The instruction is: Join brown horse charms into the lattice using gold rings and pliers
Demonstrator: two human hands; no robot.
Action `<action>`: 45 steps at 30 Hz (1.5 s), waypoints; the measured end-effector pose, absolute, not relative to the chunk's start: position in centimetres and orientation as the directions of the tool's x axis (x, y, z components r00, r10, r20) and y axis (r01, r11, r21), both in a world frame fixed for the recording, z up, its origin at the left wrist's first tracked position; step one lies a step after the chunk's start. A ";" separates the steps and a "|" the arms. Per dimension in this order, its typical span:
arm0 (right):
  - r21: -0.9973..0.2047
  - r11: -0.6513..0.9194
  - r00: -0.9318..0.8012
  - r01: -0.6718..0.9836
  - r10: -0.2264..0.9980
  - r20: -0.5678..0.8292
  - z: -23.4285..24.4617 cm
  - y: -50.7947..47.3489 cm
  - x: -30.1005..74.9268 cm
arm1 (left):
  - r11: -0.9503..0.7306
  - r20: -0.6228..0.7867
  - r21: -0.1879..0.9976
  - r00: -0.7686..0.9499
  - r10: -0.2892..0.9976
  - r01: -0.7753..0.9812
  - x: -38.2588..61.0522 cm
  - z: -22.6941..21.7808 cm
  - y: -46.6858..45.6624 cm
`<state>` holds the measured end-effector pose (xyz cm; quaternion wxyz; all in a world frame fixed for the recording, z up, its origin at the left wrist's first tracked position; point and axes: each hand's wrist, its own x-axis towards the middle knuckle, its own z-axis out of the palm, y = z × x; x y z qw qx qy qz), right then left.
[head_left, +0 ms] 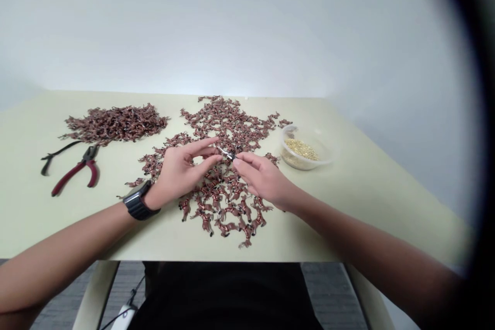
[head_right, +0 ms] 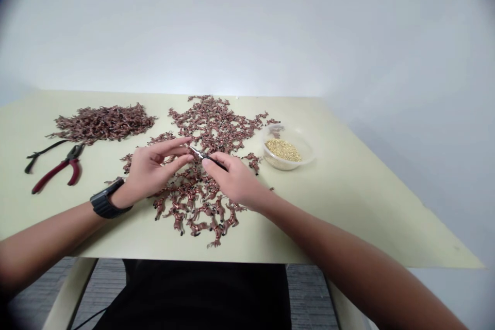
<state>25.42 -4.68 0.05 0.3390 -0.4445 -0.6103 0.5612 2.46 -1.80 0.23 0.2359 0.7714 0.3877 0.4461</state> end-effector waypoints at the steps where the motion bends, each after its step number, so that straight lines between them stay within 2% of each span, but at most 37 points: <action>1: -0.987 -0.143 -0.416 0.072 0.895 -0.160 0.1 -4.7 25.4 | -0.680 0.595 0.579 0.337 0.729 0.450 2.2 0.0 -1.6; 3: -0.930 -0.361 -0.522 -0.066 0.807 -0.276 0.4 -4.5 25.4 | -0.822 0.714 0.290 0.460 0.527 0.491 1.4 -0.6 -0.9; 4: -0.890 -0.444 -0.570 -0.105 0.760 -0.312 0.6 -4.4 25.5 | -0.863 0.724 0.163 0.537 0.434 0.479 1.0 -0.8 -0.5; 5: -0.854 -0.505 -0.607 -0.125 0.720 -0.337 0.8 -4.2 25.7 | -0.889 0.703 0.066 0.611 0.363 0.452 0.7 -1.0 -0.2; 7: -0.819 -0.560 -0.640 -0.126 0.677 -0.364 0.9 -4.0 26.0 | -0.904 0.659 -0.009 0.683 0.316 0.427 0.3 -1.2 0.2; 9: -0.861 -0.499 -0.604 -0.095 0.717 -0.348 0.8 -3.9 26.1 | -0.881 0.676 0.081 0.624 0.392 0.465 0.6 -0.9 0.1; 11: -0.950 -0.312 -0.498 -0.006 0.824 -0.268 0.5 -3.9 26.1 | -0.800 0.672 0.328 0.472 0.571 0.502 1.3 -0.3 -0.4; 13: -0.987 -0.054 -0.374 0.154 0.921 -0.109 0.1 -4.0 26.1 | -0.630 0.516 0.644 0.361 0.777 0.435 2.0 0.4 -0.9; 14: -0.968 0.067 -0.326 0.243 0.945 -0.017 0.0 -4.1 26.1 | -0.524 0.415 0.772 0.340 0.844 0.360 2.2 0.7 -1.1; 15: -0.930 0.170 -0.295 0.326 0.953 0.070 -0.2 -4.1 26.1 | -0.418 0.317 0.864 0.341 0.885 0.280 2.3 1.0 -1.1; 17: -0.835 0.320 -0.276 0.448 0.938 0.211 -0.4 -4.0 26.2 | -0.242 0.177 0.960 0.365 0.914 0.139 2.4 1.2 -1.1; 20: -0.724 0.442 -0.308 0.530 0.896 0.321 -0.4 -3.9 26.4 | -0.111 0.095 0.994 0.394 0.914 0.019 2.2 1.0 -0.8; 24: -0.662 0.510 -0.367 0.549 0.859 0.357 -0.1 -3.8 26.5 | -0.067 0.078 0.997 0.412 0.908 -0.041 2.2 0.5 -0.6; 40: -0.697 0.503 -0.405 0.512 0.856 0.321 0.5 -4.2 26.7 | -0.053 0.077 0.996 0.427 0.901 -0.066 2.1 0.3 -0.4; 45: -0.670 0.513 -0.410 0.537 0.853 0.324 0.5 -4.1 26.8 | -0.067 0.085 0.996 0.422 0.903 -0.057 2.1 0.3 -0.4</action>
